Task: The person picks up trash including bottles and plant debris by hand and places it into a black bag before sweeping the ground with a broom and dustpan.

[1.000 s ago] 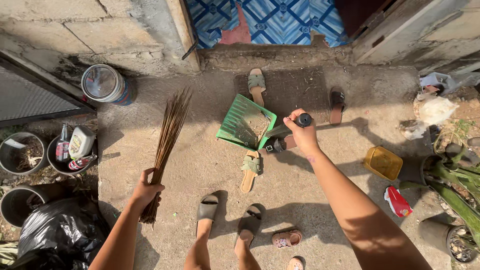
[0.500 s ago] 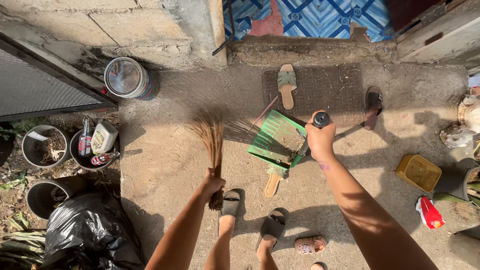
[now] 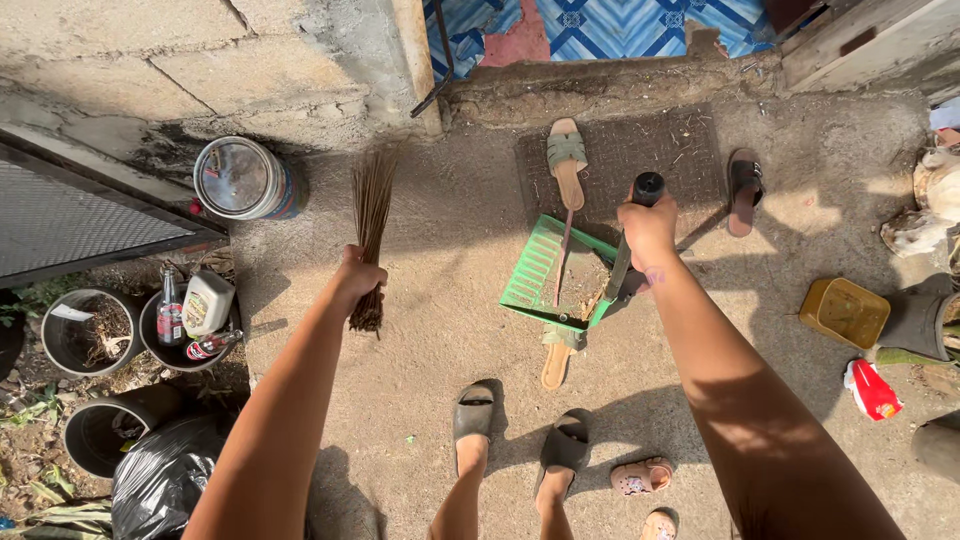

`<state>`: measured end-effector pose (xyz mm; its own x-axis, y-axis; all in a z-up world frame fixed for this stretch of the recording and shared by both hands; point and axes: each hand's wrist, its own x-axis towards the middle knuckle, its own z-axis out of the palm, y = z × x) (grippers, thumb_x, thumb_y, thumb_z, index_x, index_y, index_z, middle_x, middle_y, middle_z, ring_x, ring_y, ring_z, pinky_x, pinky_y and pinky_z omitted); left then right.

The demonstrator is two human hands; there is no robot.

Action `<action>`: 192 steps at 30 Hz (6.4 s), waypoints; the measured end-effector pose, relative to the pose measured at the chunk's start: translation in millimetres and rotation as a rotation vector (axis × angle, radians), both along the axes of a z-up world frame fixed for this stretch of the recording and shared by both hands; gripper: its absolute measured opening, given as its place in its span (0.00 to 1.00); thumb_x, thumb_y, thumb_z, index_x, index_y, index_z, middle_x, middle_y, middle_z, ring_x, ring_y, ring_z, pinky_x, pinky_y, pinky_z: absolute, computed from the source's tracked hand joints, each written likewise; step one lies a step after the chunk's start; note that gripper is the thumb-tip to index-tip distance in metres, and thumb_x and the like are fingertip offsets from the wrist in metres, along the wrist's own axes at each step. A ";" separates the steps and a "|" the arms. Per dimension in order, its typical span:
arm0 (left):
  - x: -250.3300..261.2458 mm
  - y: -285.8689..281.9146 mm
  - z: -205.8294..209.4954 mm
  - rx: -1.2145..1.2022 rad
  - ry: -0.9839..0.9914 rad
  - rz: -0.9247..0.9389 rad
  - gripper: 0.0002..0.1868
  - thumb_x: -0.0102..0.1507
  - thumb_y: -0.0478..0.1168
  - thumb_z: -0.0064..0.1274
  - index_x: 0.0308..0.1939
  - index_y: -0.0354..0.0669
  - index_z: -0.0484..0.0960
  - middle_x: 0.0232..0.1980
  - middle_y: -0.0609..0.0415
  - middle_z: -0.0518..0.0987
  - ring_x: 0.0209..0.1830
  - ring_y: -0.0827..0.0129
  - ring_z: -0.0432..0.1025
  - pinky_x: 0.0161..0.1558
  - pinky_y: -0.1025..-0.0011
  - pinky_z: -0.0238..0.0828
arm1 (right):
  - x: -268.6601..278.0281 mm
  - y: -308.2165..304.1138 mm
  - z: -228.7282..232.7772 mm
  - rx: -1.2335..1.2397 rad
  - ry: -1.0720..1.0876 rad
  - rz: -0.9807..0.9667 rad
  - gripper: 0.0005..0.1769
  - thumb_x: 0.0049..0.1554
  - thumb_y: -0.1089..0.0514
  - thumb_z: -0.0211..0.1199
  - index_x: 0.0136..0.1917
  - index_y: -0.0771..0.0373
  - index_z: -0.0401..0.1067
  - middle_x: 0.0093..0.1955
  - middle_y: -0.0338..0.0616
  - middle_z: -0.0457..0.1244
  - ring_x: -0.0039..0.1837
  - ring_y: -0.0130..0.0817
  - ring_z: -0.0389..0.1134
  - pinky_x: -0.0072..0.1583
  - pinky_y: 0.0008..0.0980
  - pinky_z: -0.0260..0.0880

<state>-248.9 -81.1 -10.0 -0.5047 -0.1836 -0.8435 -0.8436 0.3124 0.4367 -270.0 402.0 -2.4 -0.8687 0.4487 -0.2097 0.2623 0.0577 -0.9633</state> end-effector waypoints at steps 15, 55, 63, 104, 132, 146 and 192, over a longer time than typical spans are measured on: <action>89.5 70.0 109.1 0.292 -0.378 -0.530 0.44 0.58 0.26 0.51 0.74 0.58 0.54 0.36 0.48 0.72 0.24 0.64 0.68 0.24 0.72 0.69 | 1.7 24.2 -4.5 -0.092 0.035 -0.050 0.16 0.44 0.76 0.59 0.42 0.59 0.67 0.39 0.34 0.59 0.39 0.26 0.60 0.40 0.30 0.58; 18.0 303.5 -58.1 -0.042 0.136 -1.167 0.46 0.58 0.34 0.57 0.77 0.51 0.51 0.61 0.36 0.75 0.55 0.50 0.72 0.52 0.58 0.71 | 144.0 226.4 235.9 -0.121 0.031 -0.341 0.22 0.45 0.79 0.54 0.45 0.53 0.62 0.45 0.40 0.61 0.49 0.36 0.68 0.43 0.41 0.75; 51.7 271.0 47.4 0.298 -0.103 -0.876 0.44 0.56 0.27 0.53 0.74 0.51 0.55 0.40 0.45 0.77 0.26 0.66 0.73 0.27 0.70 0.73 | 229.0 298.8 165.3 0.040 0.122 -0.432 0.16 0.51 0.80 0.55 0.47 0.63 0.64 0.48 0.46 0.62 0.52 0.40 0.68 0.44 0.37 0.69; 190.3 279.0 -34.0 -0.218 0.108 -0.639 0.44 0.57 0.34 0.56 0.75 0.52 0.55 0.42 0.42 0.79 0.38 0.55 0.77 0.32 0.60 0.75 | 457.6 433.8 85.2 -0.230 0.259 -0.872 0.25 0.58 0.79 0.57 0.55 0.50 0.60 0.58 0.39 0.68 0.61 0.31 0.70 0.54 0.38 0.70; 329.3 216.1 -42.0 -0.268 -0.012 -0.223 0.44 0.57 0.33 0.57 0.73 0.55 0.52 0.46 0.36 0.81 0.42 0.51 0.78 0.37 0.58 0.77 | 217.7 302.0 66.9 -0.657 0.448 -0.717 0.29 0.50 0.79 0.60 0.55 0.48 0.63 0.53 0.45 0.69 0.59 0.38 0.69 0.58 0.47 0.72; 421.3 446.8 -29.8 0.485 -0.224 -0.464 0.43 0.59 0.34 0.54 0.74 0.44 0.48 0.45 0.38 0.78 0.42 0.53 0.75 0.40 0.63 0.74 | 197.1 222.0 31.5 -0.669 0.347 -0.590 0.21 0.53 0.77 0.60 0.45 0.50 0.62 0.52 0.43 0.69 0.54 0.36 0.67 0.59 0.48 0.69; -173.4 271.6 -7.2 -0.465 0.040 -0.556 0.39 0.68 0.37 0.50 0.77 0.42 0.44 0.55 0.29 0.74 0.41 0.53 0.77 0.35 0.66 0.75 | -63.0 269.2 40.1 -0.333 0.379 -0.498 0.19 0.50 0.81 0.59 0.44 0.58 0.65 0.49 0.44 0.67 0.53 0.35 0.68 0.58 0.36 0.71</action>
